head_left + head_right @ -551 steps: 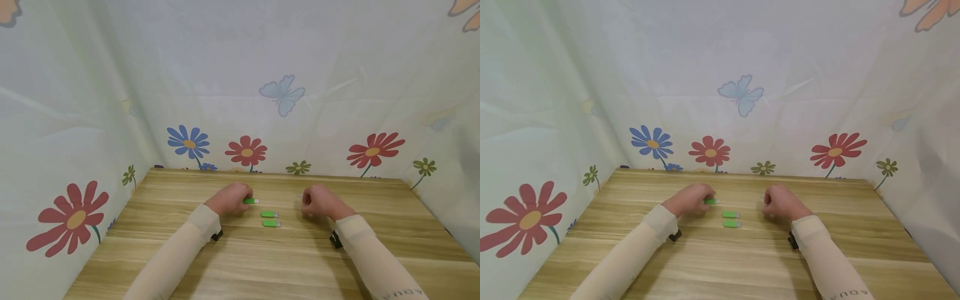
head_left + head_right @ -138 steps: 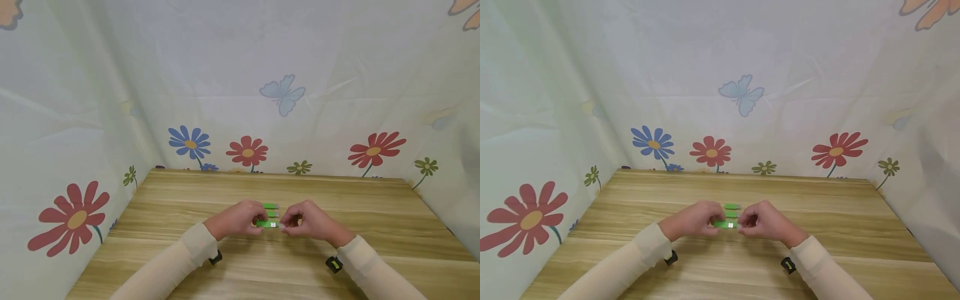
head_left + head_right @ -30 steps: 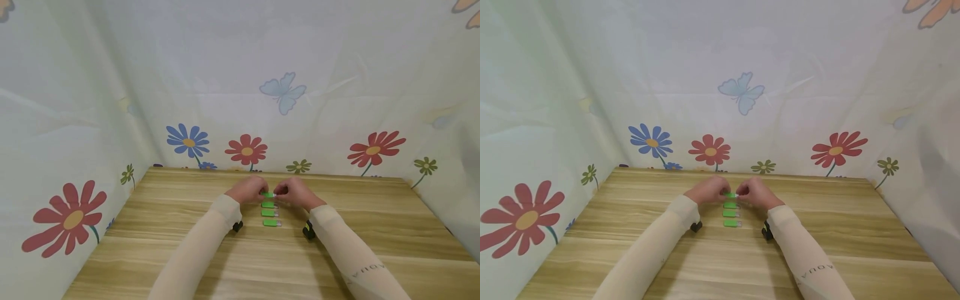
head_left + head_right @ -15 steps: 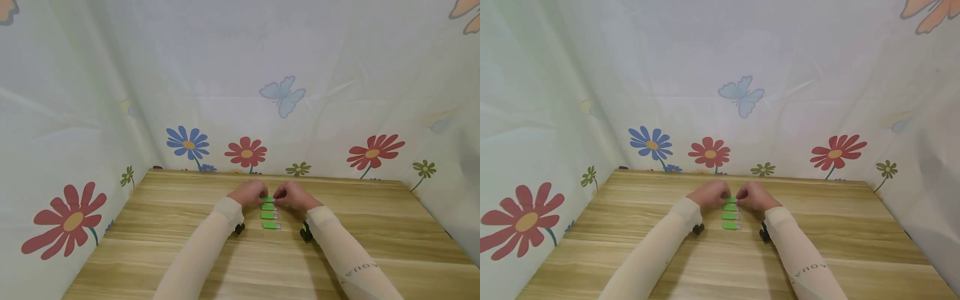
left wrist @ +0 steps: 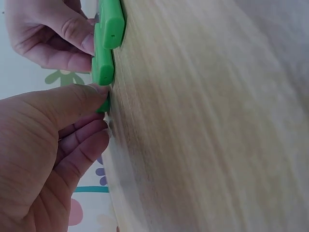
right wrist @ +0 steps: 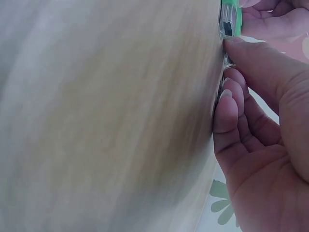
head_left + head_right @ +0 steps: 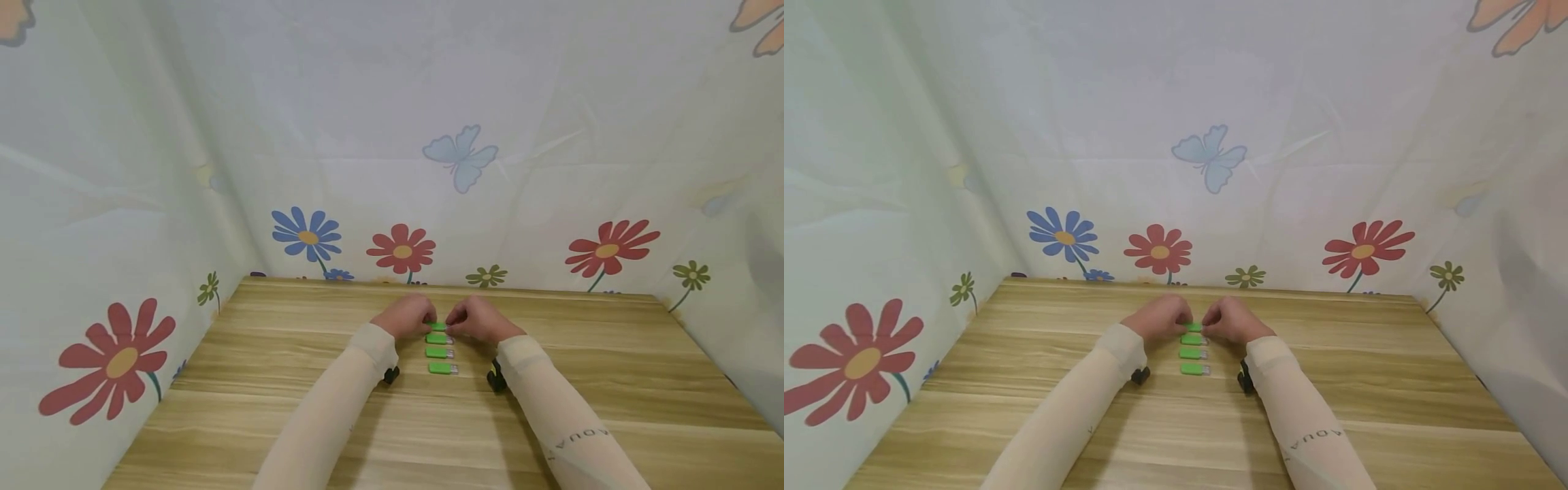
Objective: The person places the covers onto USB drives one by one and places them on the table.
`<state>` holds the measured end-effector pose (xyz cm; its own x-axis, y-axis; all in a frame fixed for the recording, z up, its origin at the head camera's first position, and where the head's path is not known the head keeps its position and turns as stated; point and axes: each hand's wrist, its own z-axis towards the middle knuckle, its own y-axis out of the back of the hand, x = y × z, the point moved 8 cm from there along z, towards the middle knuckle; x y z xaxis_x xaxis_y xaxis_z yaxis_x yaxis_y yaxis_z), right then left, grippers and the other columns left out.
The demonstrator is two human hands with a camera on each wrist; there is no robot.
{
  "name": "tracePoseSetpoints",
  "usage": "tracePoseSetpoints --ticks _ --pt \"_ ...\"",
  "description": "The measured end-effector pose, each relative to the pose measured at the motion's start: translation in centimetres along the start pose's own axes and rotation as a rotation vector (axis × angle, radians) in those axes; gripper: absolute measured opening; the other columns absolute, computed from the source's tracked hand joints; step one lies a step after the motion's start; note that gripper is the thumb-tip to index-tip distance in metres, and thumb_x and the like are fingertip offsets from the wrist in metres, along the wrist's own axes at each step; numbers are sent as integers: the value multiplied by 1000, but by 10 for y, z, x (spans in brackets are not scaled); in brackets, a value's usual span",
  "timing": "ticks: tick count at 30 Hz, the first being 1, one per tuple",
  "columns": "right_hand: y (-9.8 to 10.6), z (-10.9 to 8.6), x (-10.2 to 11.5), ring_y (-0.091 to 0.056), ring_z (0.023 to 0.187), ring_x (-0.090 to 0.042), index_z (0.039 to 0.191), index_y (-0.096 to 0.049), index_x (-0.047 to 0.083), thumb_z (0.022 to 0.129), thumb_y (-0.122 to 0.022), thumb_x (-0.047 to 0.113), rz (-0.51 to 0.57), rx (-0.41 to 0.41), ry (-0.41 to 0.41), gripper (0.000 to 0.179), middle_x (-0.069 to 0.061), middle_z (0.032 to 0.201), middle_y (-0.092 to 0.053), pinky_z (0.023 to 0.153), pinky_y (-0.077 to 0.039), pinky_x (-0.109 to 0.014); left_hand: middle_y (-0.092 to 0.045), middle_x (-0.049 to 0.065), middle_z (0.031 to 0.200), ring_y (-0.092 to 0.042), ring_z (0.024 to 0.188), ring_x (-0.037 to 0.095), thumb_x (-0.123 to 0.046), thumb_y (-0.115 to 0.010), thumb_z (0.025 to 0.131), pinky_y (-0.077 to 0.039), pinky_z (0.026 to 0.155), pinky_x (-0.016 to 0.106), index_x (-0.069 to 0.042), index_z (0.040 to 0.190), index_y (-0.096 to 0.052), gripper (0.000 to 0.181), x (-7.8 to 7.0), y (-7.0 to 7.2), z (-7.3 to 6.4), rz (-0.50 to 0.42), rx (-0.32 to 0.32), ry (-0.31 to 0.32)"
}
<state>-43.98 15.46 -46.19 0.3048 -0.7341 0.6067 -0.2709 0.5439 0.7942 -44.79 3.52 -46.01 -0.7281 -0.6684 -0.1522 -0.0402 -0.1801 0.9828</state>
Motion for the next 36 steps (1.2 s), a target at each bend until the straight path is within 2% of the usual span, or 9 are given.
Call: tracePoseSetpoints --ticks 6,14,26,36 --pt "0 1 -1 -65 83 -12 97 -79 9 87 -82 15 1 5 -17 11 -1 93 -77 78 -55 -32 -71 -8 87 -59 80 8 -18 -77 92 -51 77 23 -17 94 -80 4 0 -3 1 32 11 18" --pt "-1 -2 0 -65 82 -13 95 -79 9 86 -83 15 12 6 -57 11 -2 92 -76 79 -56 -32 -72 -9 86 -59 79 8 -19 -79 91 -51 77 22 -17 97 -81 6 0 -1 -2 -17 27 64" --pt "0 -2 0 -66 85 -13 96 -79 10 86 -83 16 18 -20 -36 12 -1 92 -76 82 -56 -35 -71 -8 87 -59 79 8 -18 -79 91 -52 77 23 -16 97 -81 7 5 -4 -1 -40 24 86" --pt "1 -4 1 -68 85 -12 96 -80 9 86 -83 16 37 -21 -8 13 -1 92 -77 82 -57 -35 -72 -7 87 -59 79 9 -18 -78 91 -52 78 23 -15 96 -80 6 0 7 -7 -55 22 93"
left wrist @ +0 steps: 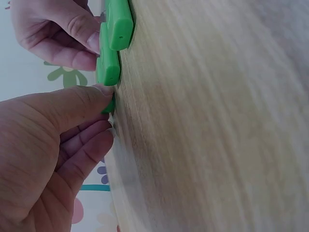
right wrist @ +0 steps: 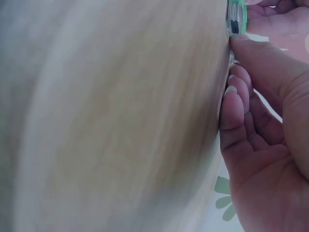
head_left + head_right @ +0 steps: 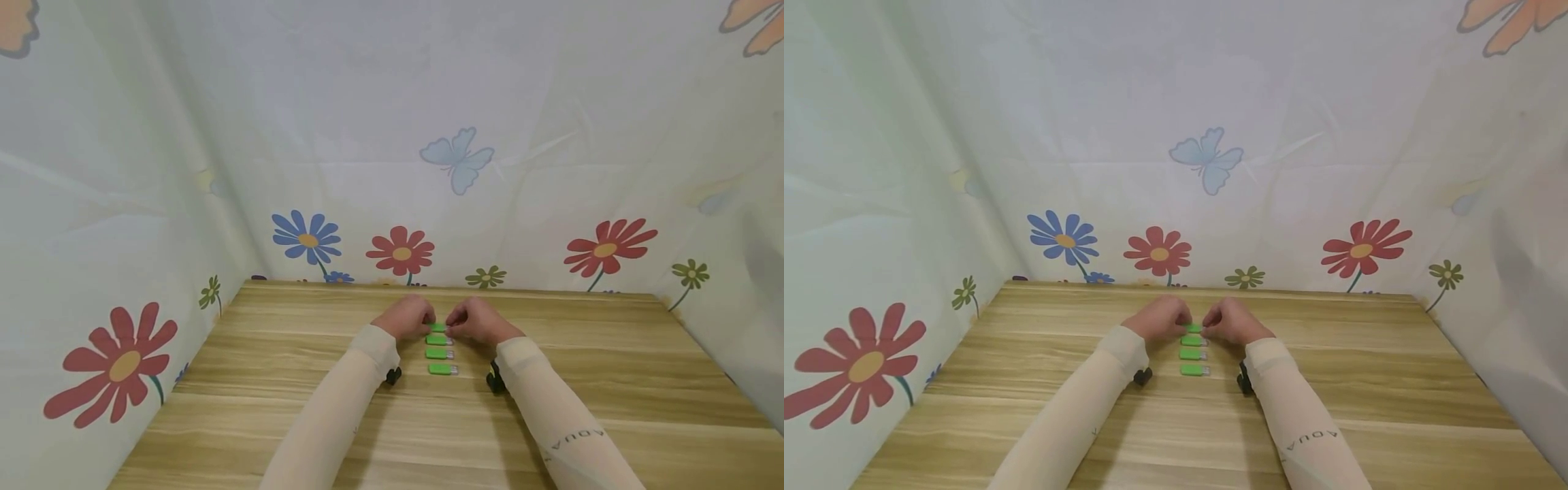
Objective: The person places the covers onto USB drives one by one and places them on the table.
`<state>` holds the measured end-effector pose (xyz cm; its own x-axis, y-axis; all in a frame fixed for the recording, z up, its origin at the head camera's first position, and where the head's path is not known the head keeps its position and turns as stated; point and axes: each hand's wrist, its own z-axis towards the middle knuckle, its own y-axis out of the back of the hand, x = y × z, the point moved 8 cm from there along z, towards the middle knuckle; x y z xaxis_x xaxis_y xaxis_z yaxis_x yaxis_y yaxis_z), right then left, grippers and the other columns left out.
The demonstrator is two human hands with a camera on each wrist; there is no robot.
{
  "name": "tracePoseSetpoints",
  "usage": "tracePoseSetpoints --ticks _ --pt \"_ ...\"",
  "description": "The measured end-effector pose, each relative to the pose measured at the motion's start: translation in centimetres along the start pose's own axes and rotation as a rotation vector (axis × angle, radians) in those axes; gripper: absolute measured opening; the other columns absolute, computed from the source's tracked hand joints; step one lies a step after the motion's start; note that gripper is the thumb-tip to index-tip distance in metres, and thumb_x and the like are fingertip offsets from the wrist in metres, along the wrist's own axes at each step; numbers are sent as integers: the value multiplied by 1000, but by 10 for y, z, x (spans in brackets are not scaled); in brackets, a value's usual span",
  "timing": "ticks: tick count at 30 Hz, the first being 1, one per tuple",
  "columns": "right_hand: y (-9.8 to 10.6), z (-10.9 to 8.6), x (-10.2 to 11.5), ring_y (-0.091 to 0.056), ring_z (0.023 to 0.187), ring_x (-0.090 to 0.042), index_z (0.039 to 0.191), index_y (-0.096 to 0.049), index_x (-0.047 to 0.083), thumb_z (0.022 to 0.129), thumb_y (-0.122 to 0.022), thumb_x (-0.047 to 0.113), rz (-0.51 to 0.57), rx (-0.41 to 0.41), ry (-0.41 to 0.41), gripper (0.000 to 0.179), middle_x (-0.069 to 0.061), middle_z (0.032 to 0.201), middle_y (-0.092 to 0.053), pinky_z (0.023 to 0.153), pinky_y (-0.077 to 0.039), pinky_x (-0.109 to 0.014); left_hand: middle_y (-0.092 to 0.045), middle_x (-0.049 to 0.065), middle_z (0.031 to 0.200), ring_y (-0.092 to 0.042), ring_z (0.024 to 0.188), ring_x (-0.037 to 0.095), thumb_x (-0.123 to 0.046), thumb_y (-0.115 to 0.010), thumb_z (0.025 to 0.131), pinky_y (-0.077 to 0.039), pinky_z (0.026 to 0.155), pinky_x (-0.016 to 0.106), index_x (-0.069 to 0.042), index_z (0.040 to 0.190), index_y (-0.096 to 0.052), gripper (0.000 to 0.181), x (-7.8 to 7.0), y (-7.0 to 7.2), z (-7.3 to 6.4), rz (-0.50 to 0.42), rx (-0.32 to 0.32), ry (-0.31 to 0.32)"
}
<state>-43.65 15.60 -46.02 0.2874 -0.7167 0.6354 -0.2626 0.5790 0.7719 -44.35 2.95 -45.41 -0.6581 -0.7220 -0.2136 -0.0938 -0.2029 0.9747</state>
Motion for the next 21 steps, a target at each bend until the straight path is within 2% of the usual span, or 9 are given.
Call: tracePoseSetpoints --ticks 5,13,17,21 --pt "0 2 -1 -68 86 -12 98 -79 8 86 -83 16 1 1 5 15 -2 93 -77 82 -57 -35 -72 -7 88 -60 81 9 -17 -79 90 -53 80 24 -14 98 -80 8 6 0 1 -29 16 36" --pt "2 -1 -4 -70 88 -13 103 -78 4 87 -82 14 66 33 2 19 -6 97 -78 82 -58 -33 -71 -6 91 -59 82 10 -13 -78 90 -53 81 25 -15 100 -80 10 12 -3 2 -54 39 48" --pt "2 -2 -7 -70 91 -14 106 -78 4 86 -83 15 84 25 -8 23 -7 102 -78 84 -58 -34 -71 -5 99 -59 88 12 -12 -77 91 -55 88 28 -15 108 -79 17 16 1 -5 -69 54 77" --pt "5 -5 -11 -69 96 -16 108 -77 6 87 -82 15 82 4 -21 24 -6 105 -77 89 -57 -38 -72 -2 114 -64 103 14 -12 -73 93 -54 99 33 -14 119 -75 25 20 2 -11 -113 69 105"
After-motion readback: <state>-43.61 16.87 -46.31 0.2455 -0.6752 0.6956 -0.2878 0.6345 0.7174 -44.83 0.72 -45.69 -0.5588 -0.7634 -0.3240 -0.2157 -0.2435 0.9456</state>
